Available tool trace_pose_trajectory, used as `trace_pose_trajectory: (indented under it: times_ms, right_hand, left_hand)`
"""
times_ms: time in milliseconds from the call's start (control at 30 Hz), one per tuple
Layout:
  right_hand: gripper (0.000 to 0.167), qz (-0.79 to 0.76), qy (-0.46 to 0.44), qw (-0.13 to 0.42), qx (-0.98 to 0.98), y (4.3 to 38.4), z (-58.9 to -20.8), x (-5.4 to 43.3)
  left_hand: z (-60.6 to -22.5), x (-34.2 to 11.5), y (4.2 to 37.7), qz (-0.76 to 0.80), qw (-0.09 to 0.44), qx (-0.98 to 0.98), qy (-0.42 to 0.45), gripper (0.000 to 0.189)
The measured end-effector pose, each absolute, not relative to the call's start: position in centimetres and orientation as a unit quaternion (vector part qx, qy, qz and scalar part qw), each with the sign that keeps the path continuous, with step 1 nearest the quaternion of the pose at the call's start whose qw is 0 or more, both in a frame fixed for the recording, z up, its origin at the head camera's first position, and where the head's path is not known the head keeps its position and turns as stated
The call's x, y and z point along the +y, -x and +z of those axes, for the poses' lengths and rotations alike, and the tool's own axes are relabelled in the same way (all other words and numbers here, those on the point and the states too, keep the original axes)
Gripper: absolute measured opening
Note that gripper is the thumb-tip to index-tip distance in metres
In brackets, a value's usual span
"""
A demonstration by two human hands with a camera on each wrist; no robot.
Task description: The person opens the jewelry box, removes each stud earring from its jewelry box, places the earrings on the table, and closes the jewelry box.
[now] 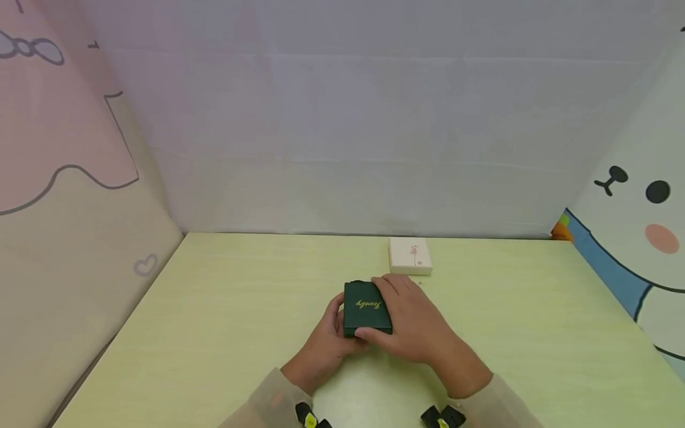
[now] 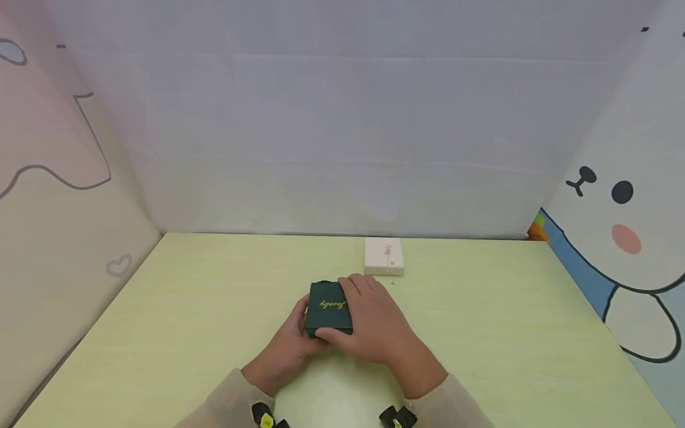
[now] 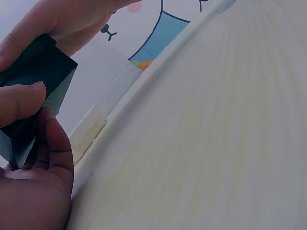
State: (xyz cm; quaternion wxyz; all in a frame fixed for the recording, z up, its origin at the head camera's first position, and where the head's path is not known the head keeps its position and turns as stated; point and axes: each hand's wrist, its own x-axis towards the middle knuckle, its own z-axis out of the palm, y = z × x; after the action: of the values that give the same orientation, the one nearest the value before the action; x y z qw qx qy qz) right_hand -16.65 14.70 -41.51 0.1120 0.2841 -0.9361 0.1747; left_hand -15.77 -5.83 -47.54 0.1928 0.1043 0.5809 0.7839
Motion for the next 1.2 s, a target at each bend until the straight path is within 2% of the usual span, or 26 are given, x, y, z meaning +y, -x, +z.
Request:
trace_pose_trajectory:
  times_ms: [1200]
  right_hand:
    - [0.09,0.205,-0.268,0.123,-0.933,16.59,-40.77,15.05]
  left_hand:
    - [-47.45,-6.02,15.77,0.783,0.205,0.577,-0.109,0.105]
